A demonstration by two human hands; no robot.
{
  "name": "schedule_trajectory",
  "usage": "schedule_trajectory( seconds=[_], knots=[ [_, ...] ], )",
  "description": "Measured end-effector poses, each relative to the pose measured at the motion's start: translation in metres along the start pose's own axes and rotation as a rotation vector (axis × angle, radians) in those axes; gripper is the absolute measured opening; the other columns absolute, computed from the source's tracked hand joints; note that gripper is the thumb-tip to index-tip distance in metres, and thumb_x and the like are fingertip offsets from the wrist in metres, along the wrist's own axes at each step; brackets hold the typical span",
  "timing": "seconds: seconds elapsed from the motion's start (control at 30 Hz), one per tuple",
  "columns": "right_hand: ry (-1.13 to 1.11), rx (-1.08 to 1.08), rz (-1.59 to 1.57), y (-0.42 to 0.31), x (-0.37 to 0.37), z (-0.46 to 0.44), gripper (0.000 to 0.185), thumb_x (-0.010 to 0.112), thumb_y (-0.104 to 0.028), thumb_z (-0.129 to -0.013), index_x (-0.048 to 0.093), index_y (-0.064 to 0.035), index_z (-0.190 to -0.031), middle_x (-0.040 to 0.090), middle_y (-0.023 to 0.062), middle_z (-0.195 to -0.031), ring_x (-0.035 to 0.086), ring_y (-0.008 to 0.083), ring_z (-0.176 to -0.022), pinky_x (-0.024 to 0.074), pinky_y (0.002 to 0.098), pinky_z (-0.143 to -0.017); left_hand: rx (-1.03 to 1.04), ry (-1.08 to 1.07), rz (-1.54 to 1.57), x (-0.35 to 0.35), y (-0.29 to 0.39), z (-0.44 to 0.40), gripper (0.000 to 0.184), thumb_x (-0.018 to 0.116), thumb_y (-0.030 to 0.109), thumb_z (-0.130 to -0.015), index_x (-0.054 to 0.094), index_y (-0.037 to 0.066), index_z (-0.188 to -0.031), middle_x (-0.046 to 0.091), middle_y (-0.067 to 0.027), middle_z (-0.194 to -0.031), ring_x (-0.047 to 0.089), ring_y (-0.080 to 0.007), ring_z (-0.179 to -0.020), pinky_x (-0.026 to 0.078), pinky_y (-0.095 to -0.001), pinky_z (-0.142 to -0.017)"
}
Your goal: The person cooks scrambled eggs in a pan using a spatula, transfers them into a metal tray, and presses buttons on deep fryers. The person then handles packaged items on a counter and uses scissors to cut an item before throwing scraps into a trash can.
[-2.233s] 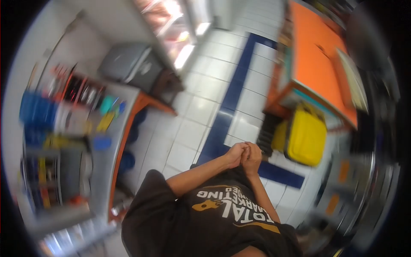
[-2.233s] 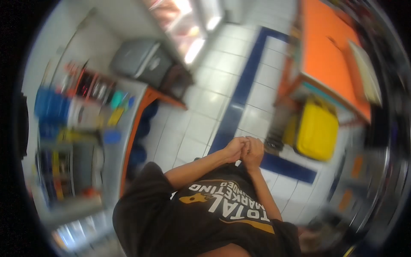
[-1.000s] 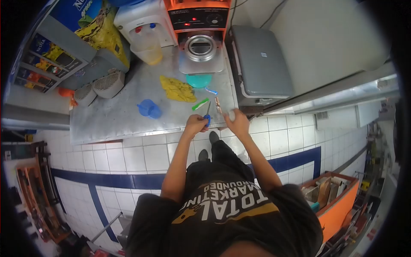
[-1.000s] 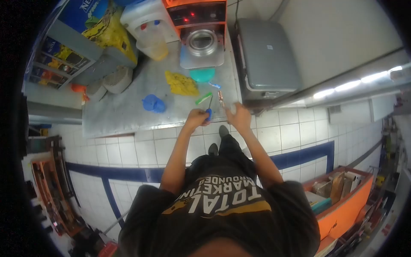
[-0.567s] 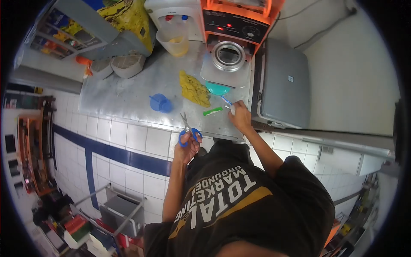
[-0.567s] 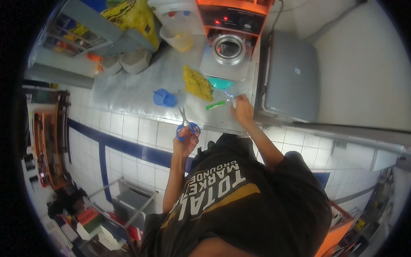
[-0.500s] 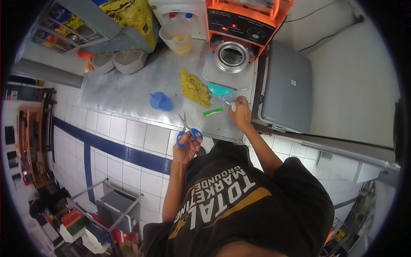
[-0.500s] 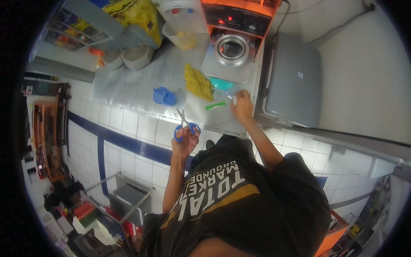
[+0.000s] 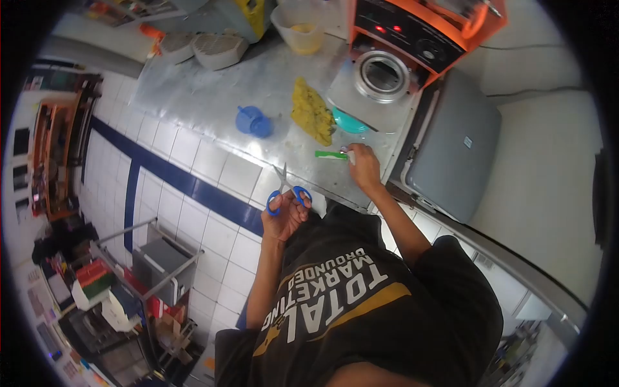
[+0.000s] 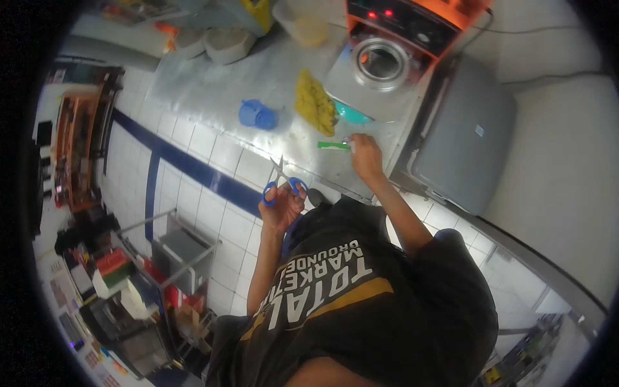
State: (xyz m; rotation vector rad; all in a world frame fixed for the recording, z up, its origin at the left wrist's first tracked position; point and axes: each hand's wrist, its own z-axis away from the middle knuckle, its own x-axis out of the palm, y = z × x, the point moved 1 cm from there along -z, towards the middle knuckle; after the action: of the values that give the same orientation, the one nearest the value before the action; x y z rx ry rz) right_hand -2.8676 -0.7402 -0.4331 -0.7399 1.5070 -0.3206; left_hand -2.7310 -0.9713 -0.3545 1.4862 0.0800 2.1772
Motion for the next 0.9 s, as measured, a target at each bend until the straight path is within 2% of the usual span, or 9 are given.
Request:
schedule_trajectory(
  seconds=[0.13, 0.2, 0.33, 0.4, 0.53, 0.8, 0.9],
  knots=[
    [0.002, 0.012, -0.069, -0.013, -0.003, -0.009, 0.037, 0.068, 0.0, -0.075, 0.061, -0.0047, -0.112, 0.062, 0.015, -0.109, 0.059, 0.0354, -0.103, 0.05, 0.044, -0.087, 0.033, -0.098, 0.057, -0.003, 0.002, 0.009, 0.069, 0.07, 0.051, -0.078, 0.056, -0.008, -0.11, 0.064, -0.0242, -0.097, 0.066, -0.0264, -0.07, 0.057, -0.0311, -0.067],
    [-0.116, -0.157, -0.121, -0.014, -0.002, -0.01, 0.043, 0.069, 0.0, -0.076, 0.059, -0.0044, -0.117, 0.06, 0.016, -0.113, 0.058, 0.0362, -0.104, 0.0497, 0.0442, -0.087, 0.032, -0.129, 0.087, -0.002, 0.0, 0.015, 0.071, 0.071, 0.052, -0.076, 0.055, -0.009, -0.11, 0.063, -0.025, -0.097, 0.066, -0.0272, -0.069, 0.057, -0.0317, -0.066],
    [-0.231, -0.251, 0.02, -0.012, 0.01, -0.013, 0.038, 0.071, -0.003, -0.077, 0.062, -0.0043, -0.113, 0.058, 0.0156, -0.109, 0.058, 0.0358, -0.103, 0.0495, 0.0447, -0.087, 0.035, -0.178, 0.15, -0.001, -0.005, 0.018, 0.073, 0.07, 0.052, -0.074, 0.055, -0.01, -0.11, 0.063, -0.0262, -0.097, 0.066, -0.0294, -0.07, 0.057, -0.0324, -0.065],
    [-0.218, -0.193, -0.052, -0.017, 0.007, -0.017, 0.028, 0.071, -0.006, -0.08, 0.065, -0.0036, -0.107, 0.057, 0.0145, -0.104, 0.057, 0.0354, -0.103, 0.0495, 0.0449, -0.086, 0.041, -0.169, 0.153, -0.004, -0.009, 0.019, 0.074, 0.07, 0.053, -0.074, 0.055, -0.01, -0.11, 0.063, -0.0263, -0.097, 0.066, -0.0299, -0.07, 0.056, -0.0325, -0.064],
    [-0.141, -0.234, 0.0, -0.024, 0.012, -0.022, 0.021, 0.072, -0.01, -0.082, 0.067, -0.0034, -0.101, 0.057, 0.0131, -0.102, 0.057, 0.035, -0.1, 0.0498, 0.0446, -0.085, 0.029, -0.107, 0.108, -0.005, -0.015, 0.02, 0.077, 0.071, 0.055, -0.074, 0.055, -0.01, -0.111, 0.063, -0.0268, -0.099, 0.066, -0.0293, -0.07, 0.056, -0.0318, -0.065],
    [-0.311, -0.123, 0.102, -0.03, 0.022, -0.03, 0.014, 0.068, -0.014, -0.085, 0.064, -0.0008, -0.086, 0.064, 0.0219, -0.093, 0.063, 0.0398, -0.091, 0.051, 0.0494, -0.08, 0.047, -0.147, 0.1, -0.007, -0.014, 0.021, 0.076, 0.07, 0.055, -0.075, 0.055, -0.01, -0.111, 0.064, -0.0259, -0.1, 0.068, -0.026, -0.075, 0.057, -0.0315, -0.07],
    [-0.35, -0.065, 0.036, -0.025, 0.025, -0.03, 0.014, 0.069, -0.012, -0.082, 0.066, 0.0001, -0.089, 0.066, 0.0224, -0.092, 0.065, 0.0405, -0.088, 0.0509, 0.0508, -0.078, 0.072, -0.164, 0.093, -0.009, -0.013, 0.029, 0.076, 0.07, 0.056, -0.075, 0.056, -0.01, -0.111, 0.064, -0.0258, -0.1, 0.068, -0.0259, -0.074, 0.057, -0.0316, -0.07]
  ],
)
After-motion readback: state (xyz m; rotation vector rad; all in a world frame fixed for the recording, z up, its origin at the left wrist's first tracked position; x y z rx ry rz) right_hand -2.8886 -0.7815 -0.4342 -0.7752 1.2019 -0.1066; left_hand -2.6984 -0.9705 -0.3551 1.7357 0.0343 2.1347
